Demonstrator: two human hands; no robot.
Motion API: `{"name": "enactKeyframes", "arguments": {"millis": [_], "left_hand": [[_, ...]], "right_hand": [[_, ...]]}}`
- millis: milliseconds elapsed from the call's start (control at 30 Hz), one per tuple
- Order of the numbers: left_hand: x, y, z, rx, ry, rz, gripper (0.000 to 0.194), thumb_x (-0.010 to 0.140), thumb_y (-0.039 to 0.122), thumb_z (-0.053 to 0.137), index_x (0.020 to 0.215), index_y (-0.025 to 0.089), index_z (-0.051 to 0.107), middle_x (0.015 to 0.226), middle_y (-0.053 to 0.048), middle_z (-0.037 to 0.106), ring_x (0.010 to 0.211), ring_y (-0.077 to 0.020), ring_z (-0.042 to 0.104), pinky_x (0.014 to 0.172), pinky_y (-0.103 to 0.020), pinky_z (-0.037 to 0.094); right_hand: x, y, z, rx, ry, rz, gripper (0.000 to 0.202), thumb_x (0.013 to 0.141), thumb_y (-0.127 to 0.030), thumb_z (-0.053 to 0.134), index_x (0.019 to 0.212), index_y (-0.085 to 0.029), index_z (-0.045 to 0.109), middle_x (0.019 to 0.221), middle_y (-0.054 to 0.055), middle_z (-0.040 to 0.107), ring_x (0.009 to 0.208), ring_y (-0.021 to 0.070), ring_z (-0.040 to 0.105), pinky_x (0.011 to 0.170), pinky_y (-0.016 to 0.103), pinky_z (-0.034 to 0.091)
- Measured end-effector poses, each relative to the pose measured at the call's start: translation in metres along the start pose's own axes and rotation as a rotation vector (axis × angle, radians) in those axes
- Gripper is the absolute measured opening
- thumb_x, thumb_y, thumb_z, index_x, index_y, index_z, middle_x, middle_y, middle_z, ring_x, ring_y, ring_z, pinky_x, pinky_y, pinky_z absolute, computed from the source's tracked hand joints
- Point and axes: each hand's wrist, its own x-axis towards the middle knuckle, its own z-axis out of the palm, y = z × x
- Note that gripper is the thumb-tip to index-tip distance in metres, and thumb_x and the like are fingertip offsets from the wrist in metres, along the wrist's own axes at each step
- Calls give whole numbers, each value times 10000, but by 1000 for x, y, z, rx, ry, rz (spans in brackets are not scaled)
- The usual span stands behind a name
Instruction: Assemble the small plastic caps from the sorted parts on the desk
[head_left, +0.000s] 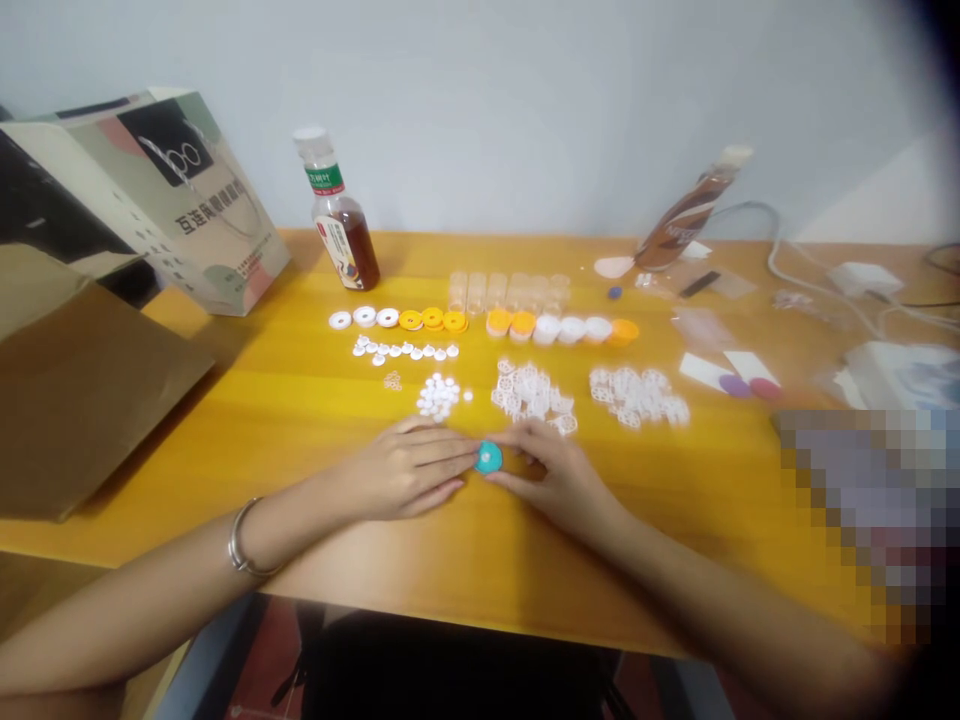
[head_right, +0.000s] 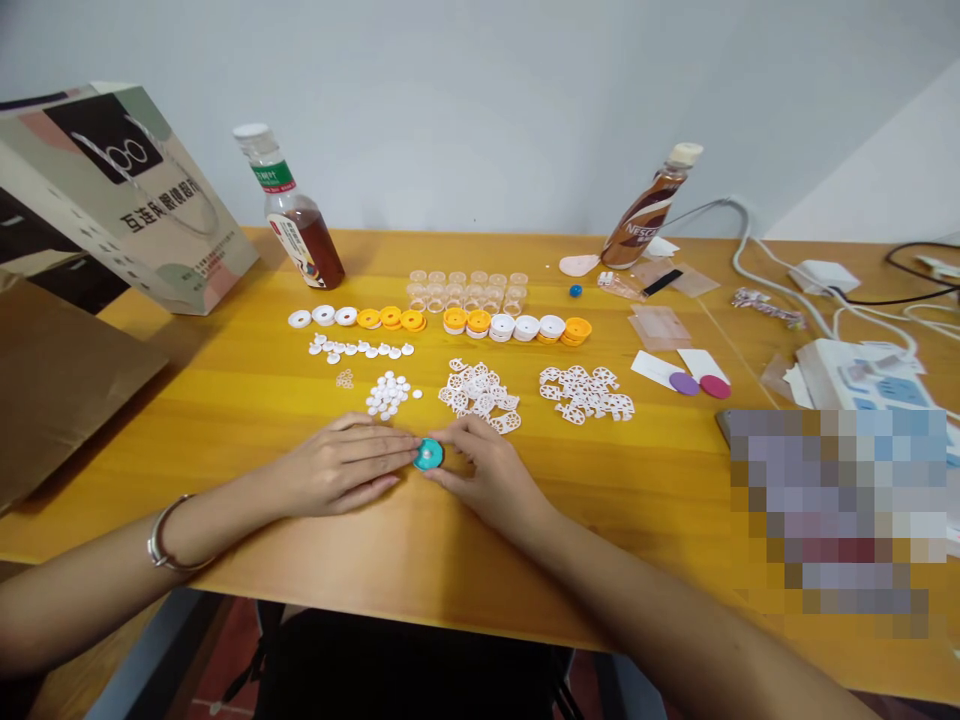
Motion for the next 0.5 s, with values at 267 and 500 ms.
{"name": "enactKeyframes", "arguments": {"millis": [267, 500], "left_hand": [[-1, 0, 1, 13, 9, -8, 366, 847, 243, 485, 1206, 173, 474, 1159, -56, 590, 1062, -164, 536, 903, -332, 400], [2, 1, 0, -23, -2, -18, 387, 858, 248, 470, 1238, 181, 438, 1153, -62, 591, 1062, -165, 529, 904, -336, 382]], "right_hand": [[-5, 0, 2, 53, 66, -68, 191, 768, -215, 596, 959, -219, 602, 942, 42, 670, 867, 169, 625, 779, 308, 510], [-6, 2, 3, 46, 90, -125, 171, 790, -213, 575, 954, -230, 621, 934, 36, 681, 872, 166, 631, 797, 320, 517]]}}
